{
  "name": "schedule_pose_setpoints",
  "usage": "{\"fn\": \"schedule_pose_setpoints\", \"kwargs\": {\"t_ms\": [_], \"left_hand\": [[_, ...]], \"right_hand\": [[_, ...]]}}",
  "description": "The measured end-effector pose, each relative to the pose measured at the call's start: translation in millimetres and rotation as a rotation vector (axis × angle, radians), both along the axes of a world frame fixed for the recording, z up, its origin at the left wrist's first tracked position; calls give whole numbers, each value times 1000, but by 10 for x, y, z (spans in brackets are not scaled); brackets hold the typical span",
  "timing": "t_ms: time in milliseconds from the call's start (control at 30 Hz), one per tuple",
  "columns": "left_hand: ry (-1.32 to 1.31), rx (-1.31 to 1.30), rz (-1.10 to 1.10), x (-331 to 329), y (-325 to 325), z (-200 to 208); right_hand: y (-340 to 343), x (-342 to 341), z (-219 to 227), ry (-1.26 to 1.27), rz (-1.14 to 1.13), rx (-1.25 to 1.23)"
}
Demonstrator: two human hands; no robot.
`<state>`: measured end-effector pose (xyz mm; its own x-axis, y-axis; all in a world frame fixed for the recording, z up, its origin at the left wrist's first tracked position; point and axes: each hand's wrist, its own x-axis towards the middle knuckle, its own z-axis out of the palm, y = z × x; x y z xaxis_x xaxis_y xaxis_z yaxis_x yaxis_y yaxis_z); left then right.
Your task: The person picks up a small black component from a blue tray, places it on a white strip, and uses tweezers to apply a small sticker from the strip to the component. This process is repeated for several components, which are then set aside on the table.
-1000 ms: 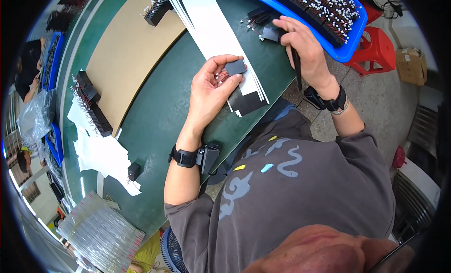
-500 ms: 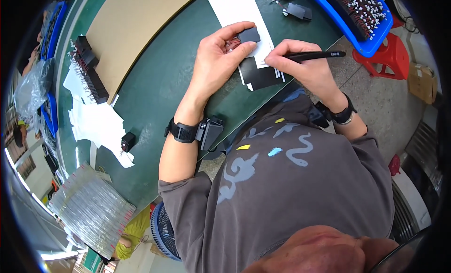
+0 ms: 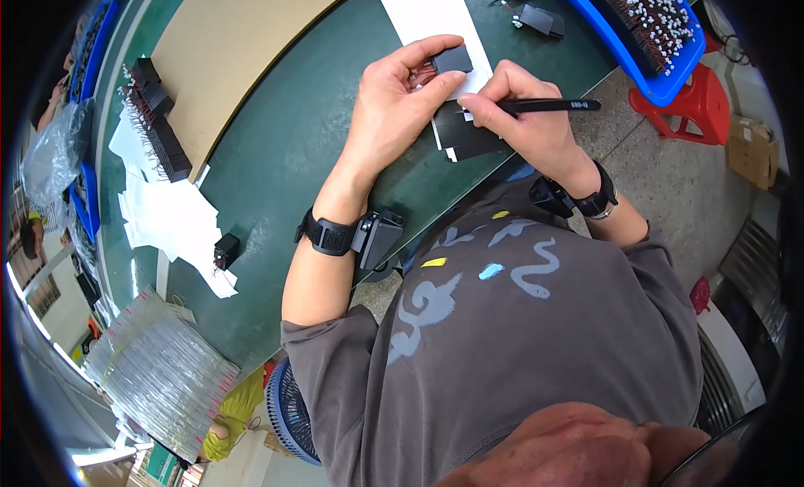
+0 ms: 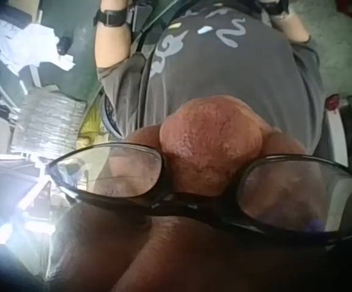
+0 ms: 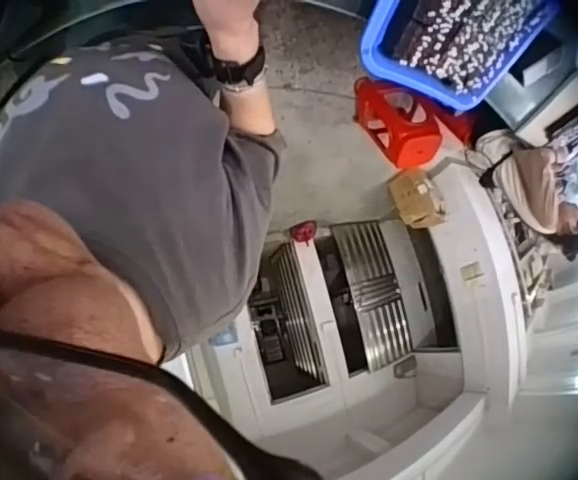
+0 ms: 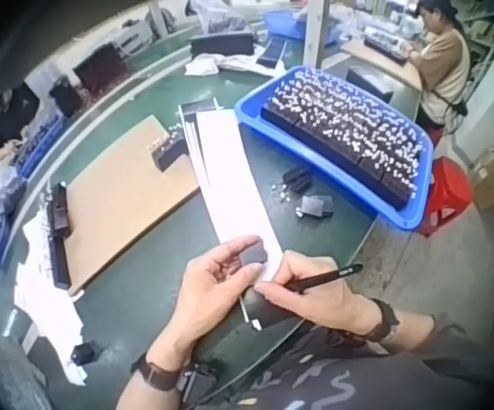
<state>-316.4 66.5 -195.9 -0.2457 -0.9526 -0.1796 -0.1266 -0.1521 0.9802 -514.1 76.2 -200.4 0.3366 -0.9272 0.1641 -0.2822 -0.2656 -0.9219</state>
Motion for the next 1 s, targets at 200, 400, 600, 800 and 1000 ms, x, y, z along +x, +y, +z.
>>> {"fn": "schedule_pose_setpoints", "kwargs": {"t_ms": [200,400,600,800,1000], "left_hand": [[27,1,8,-11,1,5],[44,-14,27,-18,3,-54],[86,-42,75,-30,14,-94],[100,-37,71,-35,7,-86],[101,-40,63,-32,4,-87]], "right_hand": [[-28,-14,6,48,-65,2],[-7,-24,-17,-11,-4,6],[-8,-37,11,-16,-45,34],[-22,-13,-13,71,-45,17],[-14,-14,-4,-15,-3,15]]}}
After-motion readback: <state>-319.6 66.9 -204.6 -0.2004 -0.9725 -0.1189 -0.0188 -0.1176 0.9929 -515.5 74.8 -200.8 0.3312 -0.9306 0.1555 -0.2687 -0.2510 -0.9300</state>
